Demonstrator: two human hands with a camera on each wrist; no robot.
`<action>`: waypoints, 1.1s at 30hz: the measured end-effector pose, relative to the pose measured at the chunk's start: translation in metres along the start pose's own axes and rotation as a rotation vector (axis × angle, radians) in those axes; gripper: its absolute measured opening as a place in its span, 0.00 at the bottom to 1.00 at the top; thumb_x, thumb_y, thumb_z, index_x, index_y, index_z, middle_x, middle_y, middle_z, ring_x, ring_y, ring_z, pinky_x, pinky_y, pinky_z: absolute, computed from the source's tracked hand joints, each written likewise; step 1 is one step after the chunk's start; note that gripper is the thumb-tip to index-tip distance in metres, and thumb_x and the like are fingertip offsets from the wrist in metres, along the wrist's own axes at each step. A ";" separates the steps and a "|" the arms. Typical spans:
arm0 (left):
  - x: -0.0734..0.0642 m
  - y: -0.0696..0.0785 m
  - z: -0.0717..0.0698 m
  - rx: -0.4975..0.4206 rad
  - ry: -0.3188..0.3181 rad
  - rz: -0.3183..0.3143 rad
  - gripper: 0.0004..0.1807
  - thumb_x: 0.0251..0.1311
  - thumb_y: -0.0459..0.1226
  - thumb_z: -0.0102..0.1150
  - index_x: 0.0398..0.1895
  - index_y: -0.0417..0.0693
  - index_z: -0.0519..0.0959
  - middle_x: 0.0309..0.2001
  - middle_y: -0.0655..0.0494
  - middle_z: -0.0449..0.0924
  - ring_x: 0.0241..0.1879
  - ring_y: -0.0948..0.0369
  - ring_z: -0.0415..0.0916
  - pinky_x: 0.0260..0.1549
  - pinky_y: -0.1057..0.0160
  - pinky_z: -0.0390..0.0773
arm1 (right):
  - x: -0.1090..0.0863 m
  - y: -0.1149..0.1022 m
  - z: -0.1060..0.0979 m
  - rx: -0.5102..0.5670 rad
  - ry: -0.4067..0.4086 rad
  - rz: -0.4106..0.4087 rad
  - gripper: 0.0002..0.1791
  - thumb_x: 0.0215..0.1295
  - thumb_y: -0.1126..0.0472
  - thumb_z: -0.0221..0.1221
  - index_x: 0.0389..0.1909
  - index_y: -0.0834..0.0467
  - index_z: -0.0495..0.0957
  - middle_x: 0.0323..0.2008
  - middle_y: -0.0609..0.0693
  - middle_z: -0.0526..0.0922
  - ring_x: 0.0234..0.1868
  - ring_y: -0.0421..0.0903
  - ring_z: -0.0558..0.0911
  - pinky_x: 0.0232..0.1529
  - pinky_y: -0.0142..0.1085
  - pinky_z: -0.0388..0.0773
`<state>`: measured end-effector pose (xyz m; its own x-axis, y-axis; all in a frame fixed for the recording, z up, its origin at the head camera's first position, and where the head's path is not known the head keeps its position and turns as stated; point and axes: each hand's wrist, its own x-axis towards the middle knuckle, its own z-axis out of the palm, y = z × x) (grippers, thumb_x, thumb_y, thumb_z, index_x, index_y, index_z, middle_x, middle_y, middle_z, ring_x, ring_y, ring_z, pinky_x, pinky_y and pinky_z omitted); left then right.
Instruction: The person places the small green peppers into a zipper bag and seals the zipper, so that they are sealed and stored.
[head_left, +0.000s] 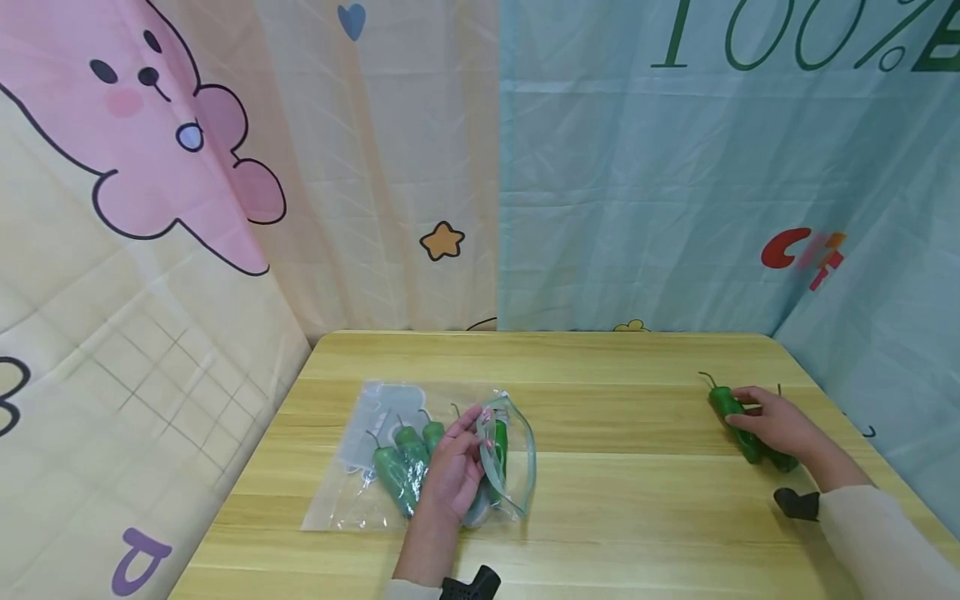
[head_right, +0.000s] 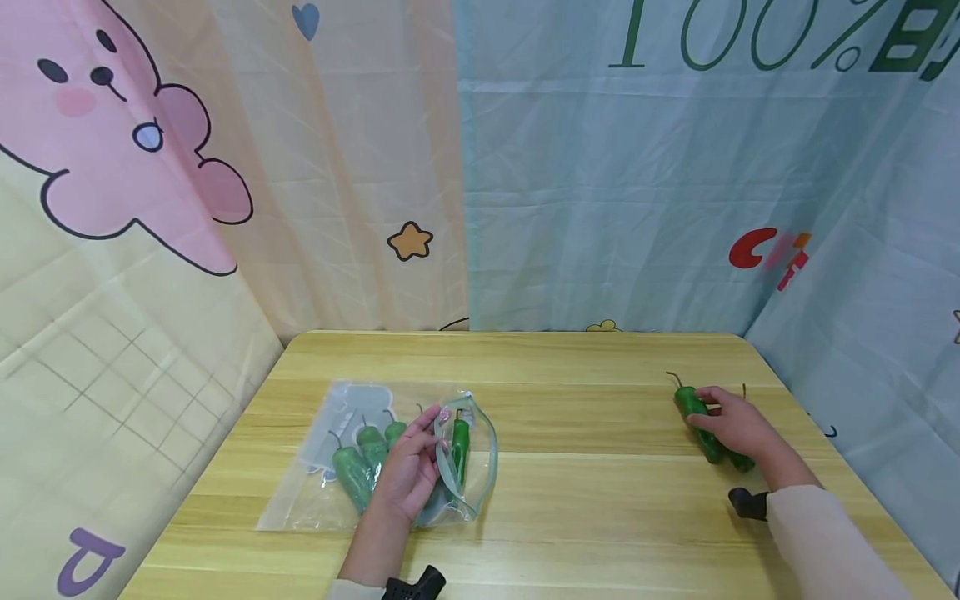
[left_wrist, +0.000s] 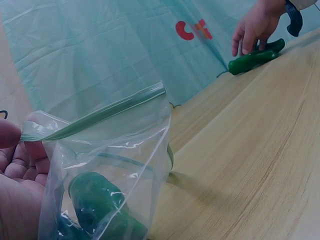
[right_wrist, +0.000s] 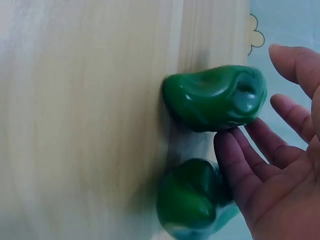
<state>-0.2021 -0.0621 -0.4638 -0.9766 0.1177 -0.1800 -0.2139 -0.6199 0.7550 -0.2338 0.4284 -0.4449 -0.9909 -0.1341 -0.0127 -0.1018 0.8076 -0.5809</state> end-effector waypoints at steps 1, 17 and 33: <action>0.000 0.000 0.000 -0.001 0.000 0.000 0.30 0.61 0.24 0.46 0.70 0.37 0.65 0.66 0.45 0.69 0.46 0.63 0.76 0.43 0.68 0.78 | 0.000 0.000 0.001 -0.002 0.000 0.004 0.33 0.72 0.58 0.57 0.63 0.80 0.61 0.58 0.81 0.67 0.54 0.76 0.72 0.47 0.58 0.78; -0.001 -0.001 0.001 0.000 0.011 0.001 0.31 0.60 0.24 0.45 0.70 0.37 0.65 0.66 0.46 0.70 0.45 0.64 0.75 0.42 0.69 0.77 | 0.004 0.000 0.010 -0.020 0.029 0.083 0.37 0.71 0.50 0.58 0.64 0.78 0.61 0.59 0.80 0.66 0.56 0.75 0.71 0.46 0.56 0.79; -0.001 0.000 0.001 0.004 0.003 0.001 0.30 0.60 0.24 0.46 0.69 0.38 0.67 0.67 0.44 0.69 0.45 0.63 0.76 0.42 0.69 0.78 | 0.004 -0.001 0.013 0.023 0.067 0.129 0.35 0.71 0.51 0.56 0.64 0.75 0.61 0.60 0.79 0.65 0.55 0.74 0.71 0.45 0.56 0.78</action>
<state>-0.2014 -0.0618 -0.4627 -0.9768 0.1143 -0.1809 -0.2125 -0.6172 0.7575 -0.2368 0.4196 -0.4552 -0.9994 0.0092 -0.0340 0.0276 0.8022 -0.5964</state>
